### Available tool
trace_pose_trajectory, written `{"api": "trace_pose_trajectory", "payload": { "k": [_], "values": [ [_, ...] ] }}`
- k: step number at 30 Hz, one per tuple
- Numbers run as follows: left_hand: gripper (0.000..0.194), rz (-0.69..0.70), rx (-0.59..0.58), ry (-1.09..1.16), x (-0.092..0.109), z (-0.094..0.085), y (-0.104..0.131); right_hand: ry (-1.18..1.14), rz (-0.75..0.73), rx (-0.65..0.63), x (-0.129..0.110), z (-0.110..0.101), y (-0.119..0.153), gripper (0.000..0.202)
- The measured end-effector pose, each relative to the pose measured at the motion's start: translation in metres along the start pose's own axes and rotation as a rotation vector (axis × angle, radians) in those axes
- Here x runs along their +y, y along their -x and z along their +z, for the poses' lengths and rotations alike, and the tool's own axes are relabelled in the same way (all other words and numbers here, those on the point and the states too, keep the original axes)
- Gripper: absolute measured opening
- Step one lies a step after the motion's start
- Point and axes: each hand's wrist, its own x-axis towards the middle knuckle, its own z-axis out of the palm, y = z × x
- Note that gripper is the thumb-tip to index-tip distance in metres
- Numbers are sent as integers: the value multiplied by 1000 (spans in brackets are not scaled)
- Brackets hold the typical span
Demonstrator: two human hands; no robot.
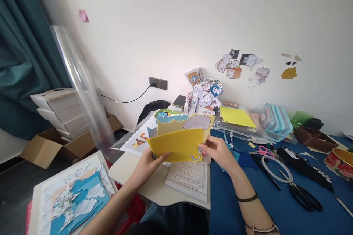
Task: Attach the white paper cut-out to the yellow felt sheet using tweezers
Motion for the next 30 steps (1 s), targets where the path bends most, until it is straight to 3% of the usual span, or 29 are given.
{"api": "trace_pose_trajectory", "payload": {
  "k": [6, 15, 23, 30],
  "values": [
    [43, 8, 69, 62, -3, 0, 4, 77, 14, -22, 1, -2, -1, 29],
    [41, -27, 34, 57, 1, 2, 4, 345, 168, -162, 8, -9, 0, 20],
    [40, 5, 53, 162, -2, 0, 4, 252, 192, -102, 10, -9, -1, 26],
    [50, 3, 62, 326, -7, 0, 3, 258, 120, -146, 6, -13, 0, 18]
  ]
}}
